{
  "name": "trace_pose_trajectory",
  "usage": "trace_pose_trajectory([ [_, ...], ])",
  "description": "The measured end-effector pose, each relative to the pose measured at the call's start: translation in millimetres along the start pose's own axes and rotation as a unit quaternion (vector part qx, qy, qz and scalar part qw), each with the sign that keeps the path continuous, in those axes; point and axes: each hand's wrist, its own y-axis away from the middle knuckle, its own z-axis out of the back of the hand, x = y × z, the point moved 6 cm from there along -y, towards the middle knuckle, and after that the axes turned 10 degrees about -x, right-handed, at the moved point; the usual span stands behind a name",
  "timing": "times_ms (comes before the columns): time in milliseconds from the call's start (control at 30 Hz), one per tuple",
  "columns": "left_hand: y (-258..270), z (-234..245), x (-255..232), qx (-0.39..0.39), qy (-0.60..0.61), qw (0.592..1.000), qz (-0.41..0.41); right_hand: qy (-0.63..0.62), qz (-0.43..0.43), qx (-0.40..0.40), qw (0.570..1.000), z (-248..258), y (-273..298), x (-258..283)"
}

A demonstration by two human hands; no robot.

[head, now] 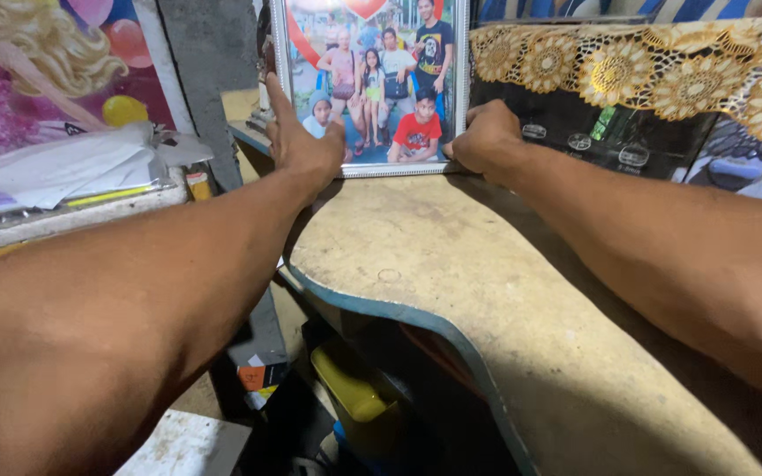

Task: The person secures the back of a photo frame by pressing and smoothing tape along the edges. They flip the frame to reveal a Valentine's Day group photo, then place it on a nearby surface. The person then picks up a second photo frame and adjusts its position on a table.

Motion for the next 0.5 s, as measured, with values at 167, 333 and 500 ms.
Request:
trace_pose_trajectory([
  [167, 9.3, 4.9, -6.2, 0.071, -0.055, 0.996, 0.015, 0.024, -0.002, -0.017, 1.0, -4.5, -4.8, 1.5],
  [333, 15.0, 4.9, -9.5, 0.079, -0.083, 0.993, 0.01, 0.04, 0.013, -0.039, 0.998, -21.9, -19.4, -7.1],
  [500, 17.3, 6.9, -9.5, 0.085, -0.112, 0.99, 0.023, 0.041, -0.012, -0.122, 0.992, -42.5, -36.2, -16.5],
])
